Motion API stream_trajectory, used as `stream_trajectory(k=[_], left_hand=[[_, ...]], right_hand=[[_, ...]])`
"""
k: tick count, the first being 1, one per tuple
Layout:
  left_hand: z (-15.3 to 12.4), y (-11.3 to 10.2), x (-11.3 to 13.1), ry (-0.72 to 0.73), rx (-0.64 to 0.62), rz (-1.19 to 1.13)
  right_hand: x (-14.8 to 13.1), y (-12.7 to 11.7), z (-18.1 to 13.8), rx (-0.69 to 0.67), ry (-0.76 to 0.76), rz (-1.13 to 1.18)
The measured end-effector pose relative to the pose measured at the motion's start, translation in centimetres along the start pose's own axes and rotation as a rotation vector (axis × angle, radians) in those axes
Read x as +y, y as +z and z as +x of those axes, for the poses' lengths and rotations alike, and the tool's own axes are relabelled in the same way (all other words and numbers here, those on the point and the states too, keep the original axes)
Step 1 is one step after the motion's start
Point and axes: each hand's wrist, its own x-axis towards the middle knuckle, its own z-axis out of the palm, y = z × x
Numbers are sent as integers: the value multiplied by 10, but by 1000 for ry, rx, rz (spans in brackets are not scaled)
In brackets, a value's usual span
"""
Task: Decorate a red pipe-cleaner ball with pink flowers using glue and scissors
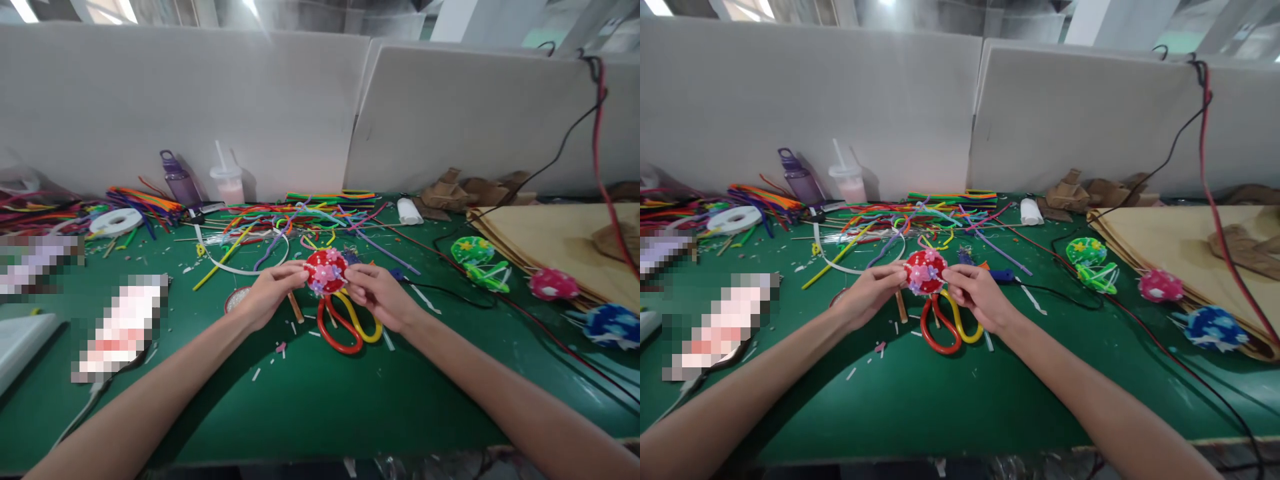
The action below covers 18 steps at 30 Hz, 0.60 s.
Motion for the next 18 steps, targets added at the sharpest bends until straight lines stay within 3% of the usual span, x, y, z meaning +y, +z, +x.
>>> stream_trajectory(k=[4,11,15,18], left_hand=[[-1,-1,0,-38,-43,-105],[3,-5,-1,-124,-47,-267],[3,-6,0,-104,-57,-292],[2,-7,0,-108,-58,-306]], right_hand=[[-1,-1,0,46,11,-65],[-13,-18,8,445,-305,-174],[-41,-43,12,581,-485,-243],[-65,-73,10,681,-646,-475]])
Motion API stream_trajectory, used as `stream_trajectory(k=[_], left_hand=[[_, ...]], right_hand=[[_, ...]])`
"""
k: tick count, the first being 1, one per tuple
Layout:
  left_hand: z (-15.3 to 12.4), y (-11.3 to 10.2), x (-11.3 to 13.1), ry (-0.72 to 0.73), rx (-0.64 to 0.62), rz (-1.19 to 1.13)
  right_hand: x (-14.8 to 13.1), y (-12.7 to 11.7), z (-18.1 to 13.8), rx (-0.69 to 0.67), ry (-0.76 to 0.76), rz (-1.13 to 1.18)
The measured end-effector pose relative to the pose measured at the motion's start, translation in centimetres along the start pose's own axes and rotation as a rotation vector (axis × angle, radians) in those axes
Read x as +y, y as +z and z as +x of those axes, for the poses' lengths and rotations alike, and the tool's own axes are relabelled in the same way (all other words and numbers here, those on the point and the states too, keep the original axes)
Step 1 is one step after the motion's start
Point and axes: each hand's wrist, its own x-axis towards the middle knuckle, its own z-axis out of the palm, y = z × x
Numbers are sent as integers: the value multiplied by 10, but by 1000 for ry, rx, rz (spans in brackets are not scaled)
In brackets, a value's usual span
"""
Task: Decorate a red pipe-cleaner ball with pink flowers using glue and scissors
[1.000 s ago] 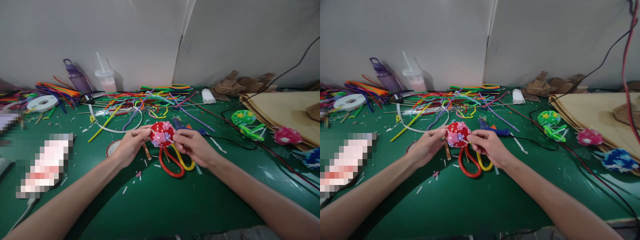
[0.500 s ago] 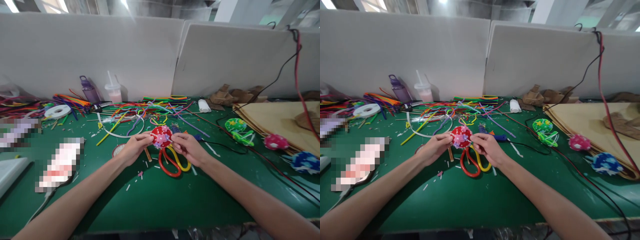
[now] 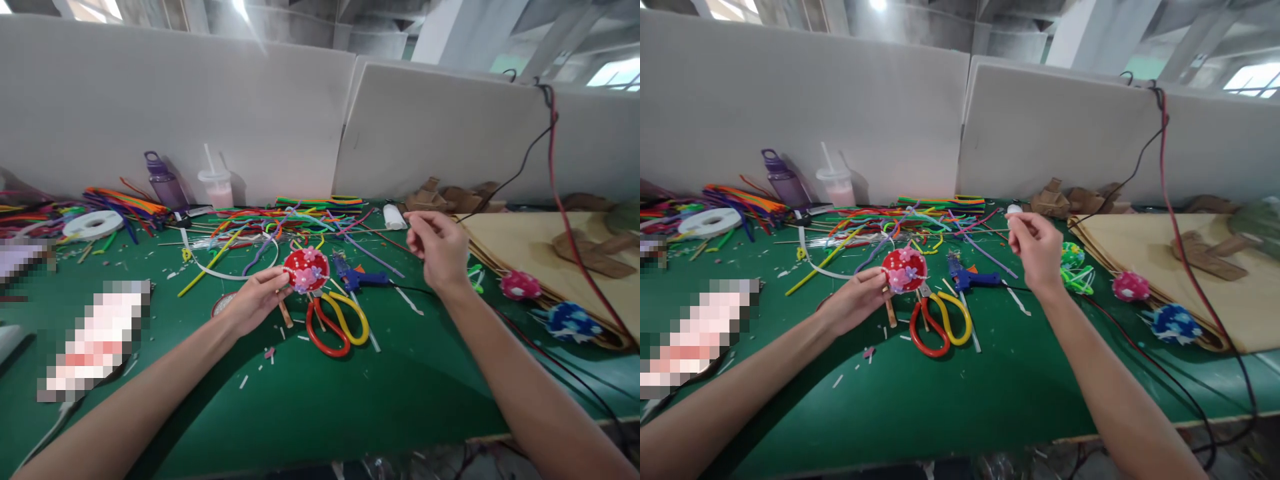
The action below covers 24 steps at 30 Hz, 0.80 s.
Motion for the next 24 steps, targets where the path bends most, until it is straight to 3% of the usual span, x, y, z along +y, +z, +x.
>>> stream_trajectory(k=[3,5,8,11,17,24], left_hand=[[1,-3,-1,-26,-22,-22],[2,-6,-2,-35,-37,-44],[4,-10,-2,-45,-49,-79],[4,-11,-2,-51,-66,-101],[3,-8,-2,-73,-59,-98],[3,-9,-3,-68,-91,-96]], right_hand=[[11,-26,15,-172,-103,-356],[23,-34,14,-360,-207,-590],[44,-33,1,-676,-362,-743],[60,-20,-15,-808,-457,-805],[71,-2,-25,-907,-515,-881],[72,-8,-19,-882,-363,-705]])
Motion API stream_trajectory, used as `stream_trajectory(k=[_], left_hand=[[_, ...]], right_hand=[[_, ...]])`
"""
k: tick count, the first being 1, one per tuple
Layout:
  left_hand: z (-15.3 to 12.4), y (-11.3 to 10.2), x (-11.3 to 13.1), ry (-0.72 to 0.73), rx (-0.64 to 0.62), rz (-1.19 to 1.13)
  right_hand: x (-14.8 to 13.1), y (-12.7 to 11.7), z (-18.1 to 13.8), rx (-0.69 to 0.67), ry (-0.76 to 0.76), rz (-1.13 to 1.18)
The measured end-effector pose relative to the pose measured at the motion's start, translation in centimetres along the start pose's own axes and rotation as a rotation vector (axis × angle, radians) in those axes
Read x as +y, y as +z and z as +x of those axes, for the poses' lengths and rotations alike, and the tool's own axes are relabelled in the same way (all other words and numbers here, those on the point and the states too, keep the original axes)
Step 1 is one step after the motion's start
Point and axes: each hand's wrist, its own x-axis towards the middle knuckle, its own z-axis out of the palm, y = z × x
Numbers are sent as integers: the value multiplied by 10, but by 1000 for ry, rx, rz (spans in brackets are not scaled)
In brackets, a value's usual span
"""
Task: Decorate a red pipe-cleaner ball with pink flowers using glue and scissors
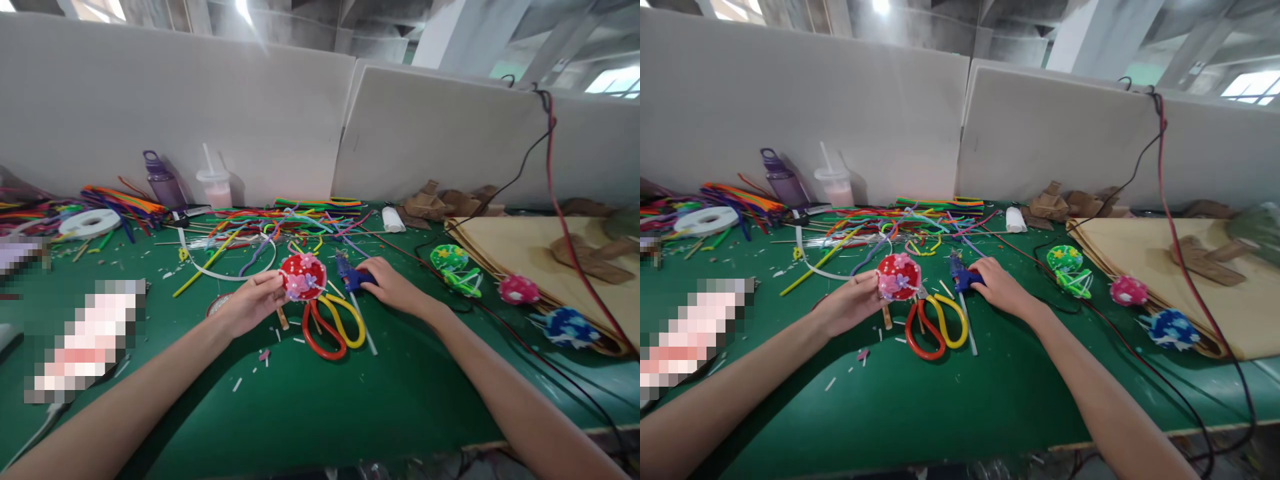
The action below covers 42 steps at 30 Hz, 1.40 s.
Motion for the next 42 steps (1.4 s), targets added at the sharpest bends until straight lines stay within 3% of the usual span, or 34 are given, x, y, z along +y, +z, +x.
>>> stream_trajectory(k=[3,6,9,11,17,20,25,32,42], left_hand=[[1,-2,-1,-4,19,-8],[2,-3,-1,-17,38,-17],[2,-3,-1,-24,52,-20],[2,-3,-1,-24,56,-17],[2,-2,-1,31,35,-50],[3,-1,-1,32,38,-70],[3,-2,0,23,75,-109],[4,-4,0,22,82,-122],[4,-5,0,30,59,-113]], right_hand=[[1,-15,-5,112,138,152],[-5,-33,-13,124,280,500],[-16,-44,-22,70,256,876],[-23,-47,-27,67,189,961],[-22,-43,-36,168,123,598],[-24,-41,-37,143,103,484],[-40,-42,-34,81,114,524],[-47,-47,-33,-112,169,816],[-41,-44,-33,-90,161,804]])
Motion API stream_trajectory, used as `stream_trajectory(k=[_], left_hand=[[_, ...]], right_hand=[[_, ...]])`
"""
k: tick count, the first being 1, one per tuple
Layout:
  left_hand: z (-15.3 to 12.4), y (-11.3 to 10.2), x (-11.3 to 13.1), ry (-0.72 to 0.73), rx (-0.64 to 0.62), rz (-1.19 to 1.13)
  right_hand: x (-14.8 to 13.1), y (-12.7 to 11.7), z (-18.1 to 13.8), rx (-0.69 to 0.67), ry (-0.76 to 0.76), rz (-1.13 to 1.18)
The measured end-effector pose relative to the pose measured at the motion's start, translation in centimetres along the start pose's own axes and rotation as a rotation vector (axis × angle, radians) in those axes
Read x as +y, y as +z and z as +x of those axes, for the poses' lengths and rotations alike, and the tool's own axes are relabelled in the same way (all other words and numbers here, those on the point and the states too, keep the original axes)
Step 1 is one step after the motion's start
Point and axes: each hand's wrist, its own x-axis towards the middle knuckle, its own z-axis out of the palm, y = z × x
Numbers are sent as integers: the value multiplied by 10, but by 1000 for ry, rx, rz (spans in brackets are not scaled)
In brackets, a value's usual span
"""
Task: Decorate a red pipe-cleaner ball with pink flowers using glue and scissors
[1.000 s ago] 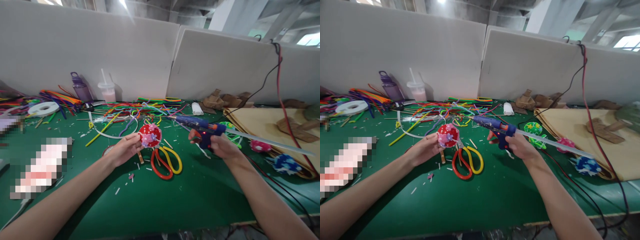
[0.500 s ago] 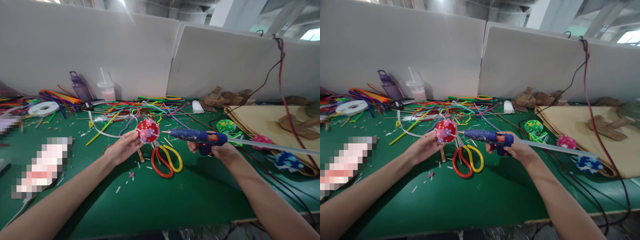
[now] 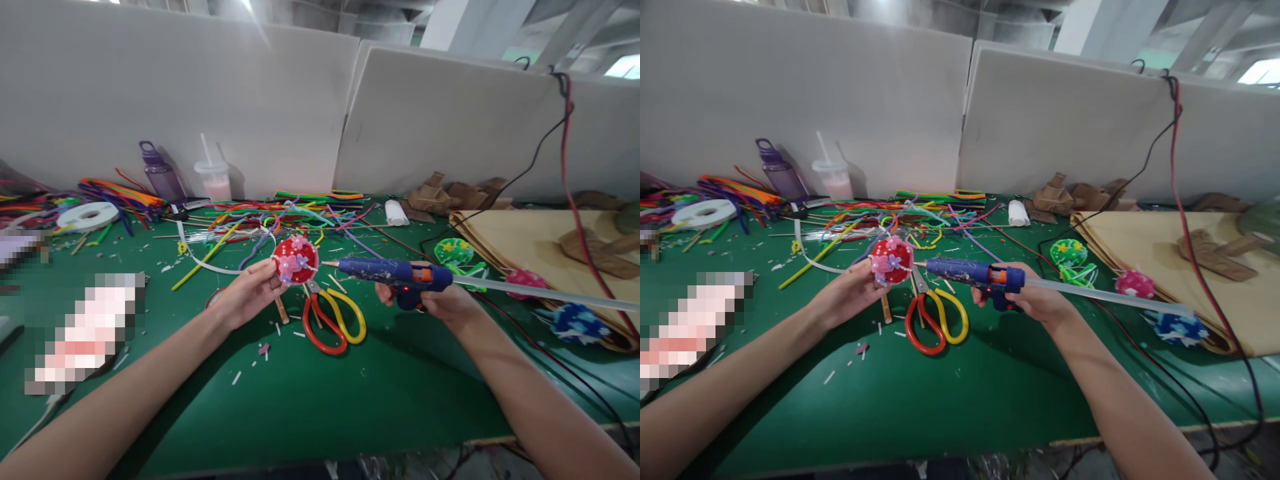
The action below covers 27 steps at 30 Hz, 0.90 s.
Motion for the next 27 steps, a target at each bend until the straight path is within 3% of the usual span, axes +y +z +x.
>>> stream_trajectory(k=[8,14,19,27], left_hand=[[1,2,-1,29,14,-16],[0,1,-2,14,6,6],[-2,0,-2,13,-10,37],[-2,5,-1,23,9,28]], right_hand=[[-2,2,0,-5,11,48],[0,2,0,88,-13,-99],[-5,5,3,7,-2,74],[-5,4,2,9,45,244]])
